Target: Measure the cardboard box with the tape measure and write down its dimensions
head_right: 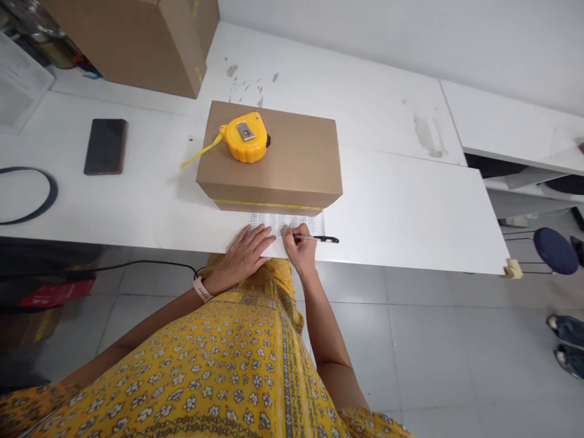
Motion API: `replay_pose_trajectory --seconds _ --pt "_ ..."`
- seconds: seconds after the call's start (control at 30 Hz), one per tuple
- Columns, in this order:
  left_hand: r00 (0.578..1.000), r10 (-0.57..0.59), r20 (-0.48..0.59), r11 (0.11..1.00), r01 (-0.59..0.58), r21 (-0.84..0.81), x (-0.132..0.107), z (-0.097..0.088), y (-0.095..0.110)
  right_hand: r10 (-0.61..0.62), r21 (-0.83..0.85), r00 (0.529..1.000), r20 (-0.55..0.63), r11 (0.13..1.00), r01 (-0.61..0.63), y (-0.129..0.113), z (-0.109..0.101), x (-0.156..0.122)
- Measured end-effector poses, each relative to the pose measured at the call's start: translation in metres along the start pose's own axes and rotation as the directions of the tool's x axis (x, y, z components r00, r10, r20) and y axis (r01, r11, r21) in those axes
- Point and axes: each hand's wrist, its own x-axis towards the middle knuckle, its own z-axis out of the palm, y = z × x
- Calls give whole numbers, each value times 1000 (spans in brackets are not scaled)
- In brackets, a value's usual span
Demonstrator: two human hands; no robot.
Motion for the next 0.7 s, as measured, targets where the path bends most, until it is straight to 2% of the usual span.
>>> replay_pose_trajectory --seconds 0.7 --pt "1000 -4 -1 1000 4 -6 0 0 0 16 22 999 -42 1000 -15 0 0 2"
